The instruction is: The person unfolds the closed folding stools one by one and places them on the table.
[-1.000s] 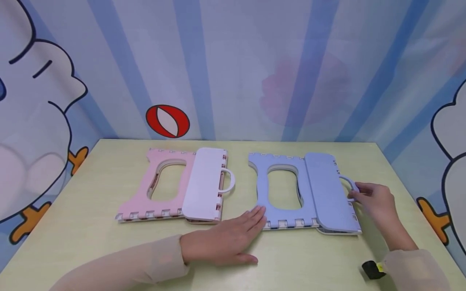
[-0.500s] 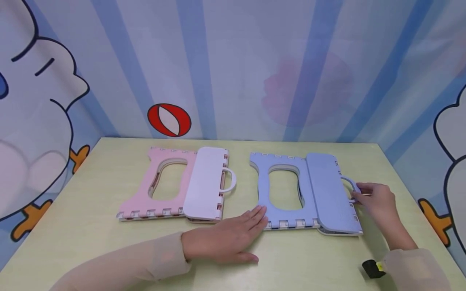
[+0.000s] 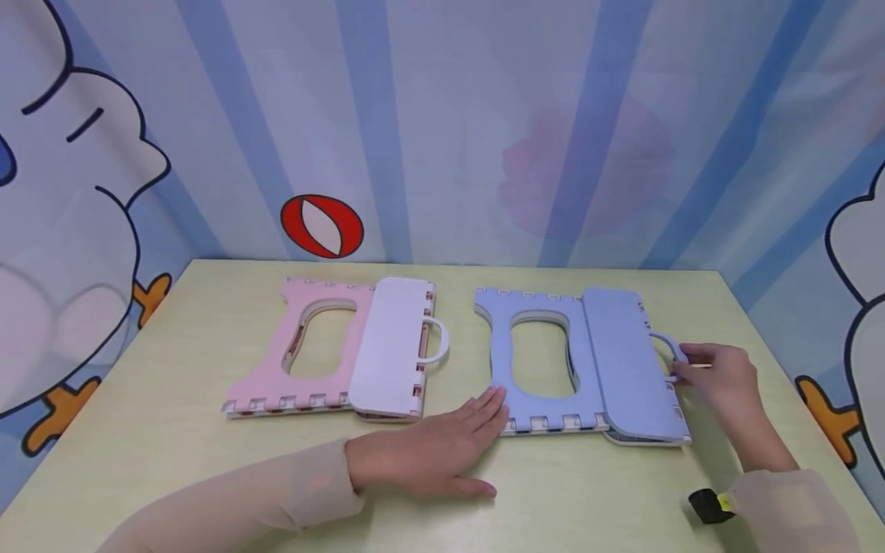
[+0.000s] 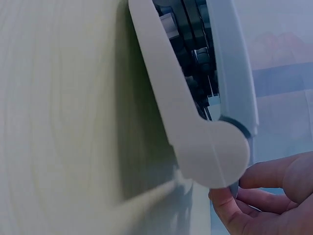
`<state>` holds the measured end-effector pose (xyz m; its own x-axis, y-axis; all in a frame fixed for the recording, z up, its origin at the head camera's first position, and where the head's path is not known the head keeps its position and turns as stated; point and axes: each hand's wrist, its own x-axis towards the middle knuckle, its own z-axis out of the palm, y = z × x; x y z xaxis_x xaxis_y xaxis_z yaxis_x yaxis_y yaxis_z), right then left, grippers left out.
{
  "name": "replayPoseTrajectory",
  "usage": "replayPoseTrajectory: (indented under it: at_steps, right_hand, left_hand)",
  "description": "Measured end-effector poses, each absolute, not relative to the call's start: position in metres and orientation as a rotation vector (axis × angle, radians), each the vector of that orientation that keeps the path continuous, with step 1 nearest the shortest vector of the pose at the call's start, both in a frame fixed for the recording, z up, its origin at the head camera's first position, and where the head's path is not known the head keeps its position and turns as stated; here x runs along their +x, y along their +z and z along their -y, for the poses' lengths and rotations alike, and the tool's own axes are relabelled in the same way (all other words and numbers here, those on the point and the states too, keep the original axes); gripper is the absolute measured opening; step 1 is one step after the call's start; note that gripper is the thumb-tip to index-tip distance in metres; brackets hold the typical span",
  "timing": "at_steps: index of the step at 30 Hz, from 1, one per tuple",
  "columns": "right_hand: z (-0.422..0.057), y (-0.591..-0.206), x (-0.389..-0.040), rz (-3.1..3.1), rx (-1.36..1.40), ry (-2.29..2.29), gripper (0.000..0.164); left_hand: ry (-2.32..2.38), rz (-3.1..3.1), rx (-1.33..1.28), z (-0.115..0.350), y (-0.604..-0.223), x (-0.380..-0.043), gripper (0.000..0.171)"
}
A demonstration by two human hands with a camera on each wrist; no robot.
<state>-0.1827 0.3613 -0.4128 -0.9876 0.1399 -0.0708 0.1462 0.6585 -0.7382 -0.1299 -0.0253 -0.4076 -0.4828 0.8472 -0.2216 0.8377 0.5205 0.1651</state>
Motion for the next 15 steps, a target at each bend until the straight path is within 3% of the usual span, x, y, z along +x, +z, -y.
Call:
replayPoseTrajectory:
  at_steps: [15]
  right_hand:
    - [-0.359, -0.398, -0.185, -2.911, 0.316, -1.236, 0.044]
  left_hand:
    - [0.139, -2.469, 1.368, 0.025, -0.409, -0.129, 0.091]
